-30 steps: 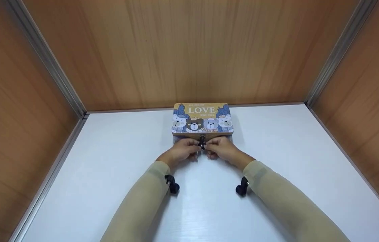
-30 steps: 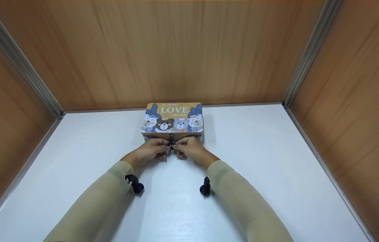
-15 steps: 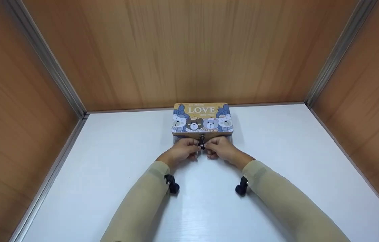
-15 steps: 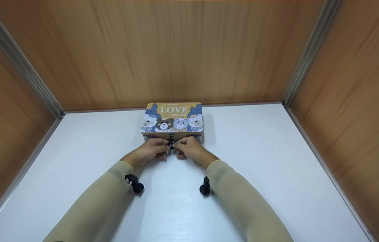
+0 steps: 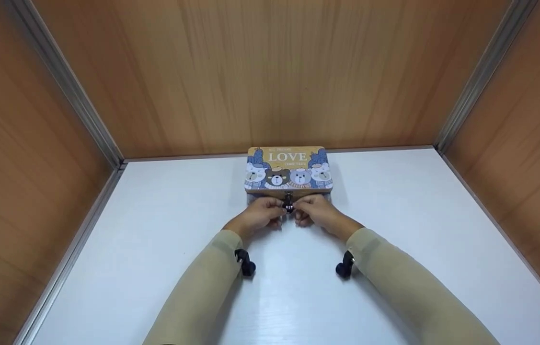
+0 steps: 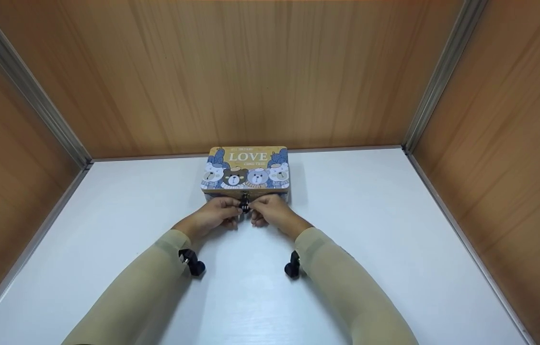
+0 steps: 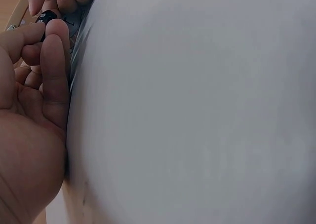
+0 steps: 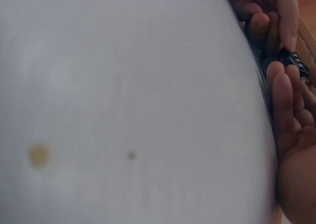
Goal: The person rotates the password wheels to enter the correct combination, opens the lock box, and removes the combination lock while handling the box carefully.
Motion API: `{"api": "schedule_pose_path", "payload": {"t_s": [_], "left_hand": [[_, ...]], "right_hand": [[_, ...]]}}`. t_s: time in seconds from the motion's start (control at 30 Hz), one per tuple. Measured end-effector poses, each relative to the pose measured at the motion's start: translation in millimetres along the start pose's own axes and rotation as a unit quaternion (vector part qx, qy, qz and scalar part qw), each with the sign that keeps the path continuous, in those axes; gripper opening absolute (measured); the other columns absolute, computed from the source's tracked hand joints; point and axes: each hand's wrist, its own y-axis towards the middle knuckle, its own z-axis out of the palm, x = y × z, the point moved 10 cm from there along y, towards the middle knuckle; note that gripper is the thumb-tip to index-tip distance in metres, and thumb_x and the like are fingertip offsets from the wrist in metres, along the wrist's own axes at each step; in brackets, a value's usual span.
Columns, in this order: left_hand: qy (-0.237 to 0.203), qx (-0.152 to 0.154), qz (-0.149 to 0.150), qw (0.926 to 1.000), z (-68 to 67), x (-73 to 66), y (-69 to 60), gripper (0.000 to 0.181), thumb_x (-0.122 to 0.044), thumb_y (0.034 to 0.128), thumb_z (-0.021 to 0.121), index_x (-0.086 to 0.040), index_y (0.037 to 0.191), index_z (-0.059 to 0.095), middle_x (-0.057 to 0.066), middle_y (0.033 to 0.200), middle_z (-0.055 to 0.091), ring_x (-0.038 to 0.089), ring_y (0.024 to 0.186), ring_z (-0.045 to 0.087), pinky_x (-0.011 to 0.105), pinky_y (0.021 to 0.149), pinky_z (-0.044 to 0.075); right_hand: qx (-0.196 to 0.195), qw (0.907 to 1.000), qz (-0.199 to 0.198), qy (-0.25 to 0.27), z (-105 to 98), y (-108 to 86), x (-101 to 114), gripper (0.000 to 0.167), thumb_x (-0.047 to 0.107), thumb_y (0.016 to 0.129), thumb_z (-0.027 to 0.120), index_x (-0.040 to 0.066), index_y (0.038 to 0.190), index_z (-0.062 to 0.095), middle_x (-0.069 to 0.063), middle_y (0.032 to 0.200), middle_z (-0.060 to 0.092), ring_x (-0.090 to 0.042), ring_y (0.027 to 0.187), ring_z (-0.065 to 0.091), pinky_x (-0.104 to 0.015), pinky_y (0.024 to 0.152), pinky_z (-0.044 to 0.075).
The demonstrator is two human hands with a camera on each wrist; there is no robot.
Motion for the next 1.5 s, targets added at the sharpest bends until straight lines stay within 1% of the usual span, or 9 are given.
{"api": "schedule_pose_path", "payload": {"t_s": [0.1,0.2,0.43,0.63,0.77,0.93,1.1,1.33,1.5], "left_hand": [[-0.003,-0.001,0.0,1.0,0.2,0.5,-0.3,0.018,-0.009,0.1109,0.067,0.001,0.124,0.075,0.004,0.096,0.072,0.013,0.075,0.069,0.024,0.07,0.062],[-0.006,0.0,0.004,1.0,0.5,0.4,-0.5,0.016,-0.008,0.1108,0.067,0.001,0.122,0.075,0.004,0.093,0.07,0.013,0.075,0.068,0.024,0.07,0.061],[-0.017,0.002,0.01,0.9998,1.4,0.2,0.1,0.016,-0.007,0.1106,0.067,0.002,0.122,0.075,0.004,0.093,0.07,0.013,0.074,0.068,0.023,0.069,0.061],[-0.014,0.006,0.008,0.9998,1.7,-0.4,-1.0,0.016,-0.007,0.1109,0.068,0.002,0.122,0.074,0.004,0.092,0.07,0.013,0.074,0.068,0.024,0.07,0.061],[-0.012,0.007,0.004,0.9999,1.5,-0.2,-0.4,0.016,-0.008,0.1108,0.069,0.001,0.122,0.074,0.003,0.093,0.07,0.013,0.074,0.069,0.024,0.07,0.062],[-0.009,0.003,0.002,0.9999,1.0,-1.0,-1.0,0.016,-0.008,0.1111,0.068,0.002,0.122,0.074,0.003,0.093,0.07,0.013,0.074,0.069,0.024,0.07,0.062],[-0.004,0.001,0.005,1.0,0.3,-1.2,-1.4,0.017,-0.009,0.1117,0.067,0.002,0.123,0.074,0.004,0.093,0.07,0.013,0.075,0.069,0.024,0.071,0.061],[0.004,-0.001,-0.002,1.0,0.2,0.6,-1.6,0.019,-0.01,0.111,0.066,0.0,0.126,0.074,0.004,0.096,0.071,0.013,0.077,0.068,0.024,0.071,0.06],[0.008,-0.002,-0.003,1.0,-0.4,0.1,-1.9,0.02,-0.011,0.1105,0.067,0.0,0.126,0.075,0.004,0.097,0.072,0.013,0.077,0.069,0.024,0.071,0.061]], "right_hand": [[-0.003,1.0,-0.001,0.0,-0.1,-1.4,0.2,0.02,0.014,0.108,0.07,-0.001,0.114,0.081,-0.002,0.081,0.074,-0.012,0.068,0.073,-0.023,0.065,0.065],[-0.003,1.0,-0.004,-0.006,0.8,-2.4,1.0,0.022,0.014,0.107,0.073,-0.003,0.118,0.079,-0.002,0.083,0.075,-0.011,0.07,0.073,-0.023,0.066,0.065],[-0.007,0.9997,-0.006,-0.021,1.3,-4.1,2.3,0.024,0.014,0.107,0.073,-0.004,0.122,0.079,-0.003,0.084,0.075,-0.011,0.071,0.073,-0.022,0.066,0.065],[-0.004,0.9999,-0.005,-0.011,2.9,-2.2,2.2,0.017,0.011,0.107,0.072,-0.002,0.114,0.079,-0.002,0.081,0.072,-0.01,0.068,0.072,-0.022,0.065,0.065],[-0.001,0.9999,-0.009,-0.008,4.4,-1.8,3.1,0.015,0.011,0.108,0.07,0.0,0.107,0.08,-0.001,0.078,0.07,-0.01,0.066,0.071,-0.022,0.064,0.064],[0.0,0.9998,-0.01,-0.015,5.0,-2.0,3.8,0.017,0.011,0.109,0.068,0.002,0.102,0.081,0.0,0.076,0.069,-0.01,0.065,0.071,-0.021,0.062,0.063],[-0.002,0.9999,-0.006,-0.01,4.2,-0.3,1.5,0.019,0.012,0.11,0.068,0.001,0.101,0.081,0.0,0.075,0.069,-0.01,0.064,0.071,-0.021,0.061,0.063],[-0.004,0.9999,-0.003,-0.011,2.8,0.9,-0.3,0.03,0.02,0.114,0.064,0.003,0.094,0.078,0.0,0.073,0.07,-0.011,0.063,0.071,-0.022,0.059,0.061],[-0.003,1.0,-0.001,-0.005,1.6,0.5,0.0,0.031,0.023,0.114,0.064,0.005,0.092,0.076,0.0,0.074,0.071,-0.011,0.064,0.072,-0.023,0.06,0.062]]}}
